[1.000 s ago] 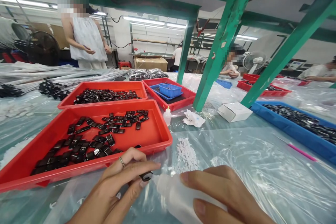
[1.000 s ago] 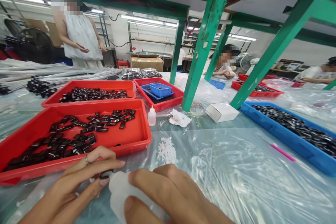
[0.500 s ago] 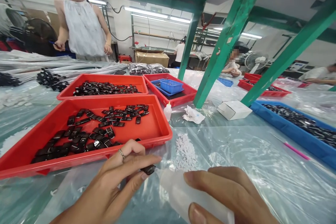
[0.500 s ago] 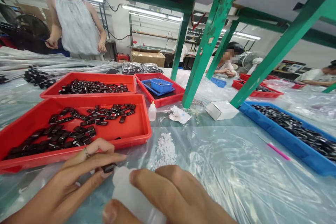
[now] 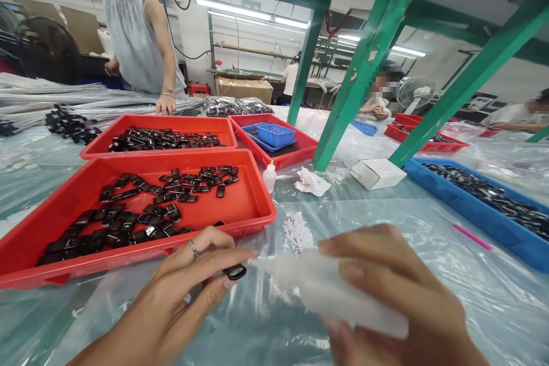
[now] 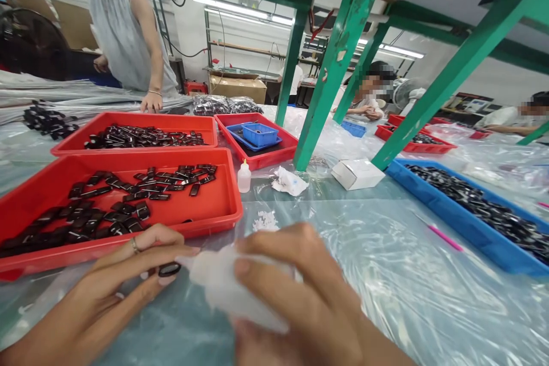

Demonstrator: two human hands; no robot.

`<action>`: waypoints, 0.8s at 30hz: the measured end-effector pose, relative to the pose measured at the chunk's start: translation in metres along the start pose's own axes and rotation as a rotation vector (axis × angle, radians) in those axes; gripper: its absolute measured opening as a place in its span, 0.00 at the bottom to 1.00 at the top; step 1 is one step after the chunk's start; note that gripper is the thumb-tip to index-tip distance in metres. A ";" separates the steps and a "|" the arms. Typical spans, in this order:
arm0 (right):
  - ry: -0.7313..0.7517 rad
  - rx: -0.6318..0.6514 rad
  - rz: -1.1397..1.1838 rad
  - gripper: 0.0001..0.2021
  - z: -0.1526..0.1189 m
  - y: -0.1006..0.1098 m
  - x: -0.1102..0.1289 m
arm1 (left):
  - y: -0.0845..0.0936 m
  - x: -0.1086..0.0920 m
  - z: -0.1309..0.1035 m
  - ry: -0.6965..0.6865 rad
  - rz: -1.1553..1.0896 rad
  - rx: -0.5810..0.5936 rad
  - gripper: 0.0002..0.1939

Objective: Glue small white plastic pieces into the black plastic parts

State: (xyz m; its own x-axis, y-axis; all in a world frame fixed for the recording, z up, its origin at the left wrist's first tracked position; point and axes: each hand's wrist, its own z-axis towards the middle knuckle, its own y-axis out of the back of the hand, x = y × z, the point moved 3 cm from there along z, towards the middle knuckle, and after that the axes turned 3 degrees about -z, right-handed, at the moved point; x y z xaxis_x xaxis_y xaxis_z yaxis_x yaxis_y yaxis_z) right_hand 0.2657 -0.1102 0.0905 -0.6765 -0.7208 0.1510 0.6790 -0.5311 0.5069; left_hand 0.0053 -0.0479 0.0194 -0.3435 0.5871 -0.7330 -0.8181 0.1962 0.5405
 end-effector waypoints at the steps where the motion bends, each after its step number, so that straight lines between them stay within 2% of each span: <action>1: 0.003 -0.068 0.026 0.22 0.003 -0.005 -0.008 | -0.001 0.001 -0.001 0.003 0.003 -0.013 0.19; 3: -0.049 -0.180 0.073 0.20 0.009 -0.014 -0.026 | -0.003 0.001 -0.002 -0.009 0.005 0.000 0.20; 6: -0.259 -0.249 0.139 0.17 0.007 -0.025 -0.064 | -0.002 0.001 0.001 -0.060 0.017 0.043 0.20; 10: -0.663 -0.106 0.108 0.20 -0.011 -0.036 -0.130 | -0.002 0.002 0.003 -0.080 0.026 0.129 0.20; 12: -0.772 -0.025 0.035 0.23 -0.021 -0.038 -0.159 | -0.005 0.002 0.001 -0.026 -0.011 0.090 0.18; 14: -0.818 0.021 -0.026 0.21 -0.028 -0.039 -0.179 | -0.010 0.002 -0.004 0.029 -0.058 0.042 0.18; 17: -0.858 0.087 -0.099 0.20 -0.037 -0.040 -0.197 | -0.015 0.002 -0.008 0.052 -0.095 0.026 0.19; 19: -0.870 0.132 -0.135 0.19 -0.041 -0.041 -0.202 | -0.013 0.003 -0.005 0.037 -0.088 0.004 0.19; 22: -0.867 0.186 -0.180 0.18 -0.044 -0.041 -0.206 | 0.004 0.007 0.006 -0.013 -0.051 -0.060 0.17; 24: -0.837 0.186 -0.210 0.23 -0.042 -0.037 -0.205 | 0.019 0.009 0.016 -0.059 -0.018 -0.117 0.14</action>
State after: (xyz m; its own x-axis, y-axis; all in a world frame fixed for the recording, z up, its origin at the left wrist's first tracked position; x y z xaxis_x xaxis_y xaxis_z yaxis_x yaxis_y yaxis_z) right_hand 0.3908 0.0384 0.0051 -0.8185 -0.0144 0.5743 0.5089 -0.4821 0.7132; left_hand -0.0065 -0.0260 0.0295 -0.3028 0.6304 -0.7148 -0.8735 0.1165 0.4727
